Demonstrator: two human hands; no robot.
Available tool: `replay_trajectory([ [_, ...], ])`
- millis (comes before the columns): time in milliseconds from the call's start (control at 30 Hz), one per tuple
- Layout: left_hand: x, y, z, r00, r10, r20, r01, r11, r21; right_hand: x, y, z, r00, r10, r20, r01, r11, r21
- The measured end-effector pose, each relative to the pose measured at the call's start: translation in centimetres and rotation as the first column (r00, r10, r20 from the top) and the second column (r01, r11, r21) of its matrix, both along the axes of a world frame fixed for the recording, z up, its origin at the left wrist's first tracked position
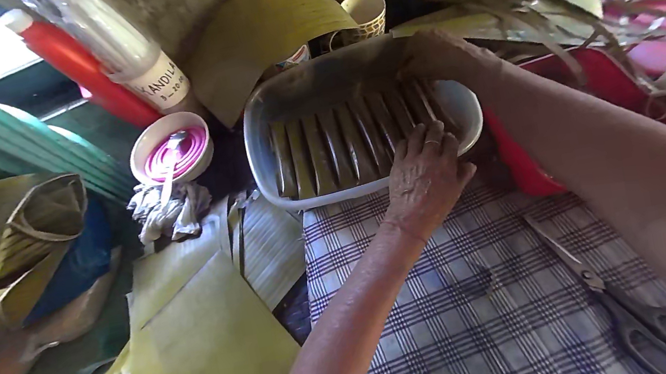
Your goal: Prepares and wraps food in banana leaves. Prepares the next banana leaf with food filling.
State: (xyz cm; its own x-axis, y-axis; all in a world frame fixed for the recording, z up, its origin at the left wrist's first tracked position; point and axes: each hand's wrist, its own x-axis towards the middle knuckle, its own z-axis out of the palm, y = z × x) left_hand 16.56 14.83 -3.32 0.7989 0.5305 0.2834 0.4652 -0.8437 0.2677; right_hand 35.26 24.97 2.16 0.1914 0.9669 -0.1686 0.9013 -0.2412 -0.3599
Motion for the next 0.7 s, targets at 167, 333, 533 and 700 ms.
replay_trajectory([
  [167,0.2,0.0,-0.2,1.000,0.008,-0.009,-0.008,0.999,0.038,-1.3,0.0,0.7,0.994,-0.104,0.044,0.106,0.993,-0.053],
  [333,0.1,0.0,-0.5,1.000,0.010,0.028,-0.012,0.999,0.051,-0.3,0.5,0.4,1.000,0.020,0.014,-0.020,0.999,-0.026],
  [533,0.1,0.0,-0.9,0.999,0.016,0.046,-0.022,0.993,0.115,0.6,0.6,0.3,0.989,0.056,-0.135,-0.065,0.996,-0.066],
  [700,0.2,-0.2,-1.3,0.998,0.015,0.057,-0.024,0.986,0.163,-0.4,0.3,1.0,0.994,0.106,-0.007,-0.107,0.988,-0.109],
])
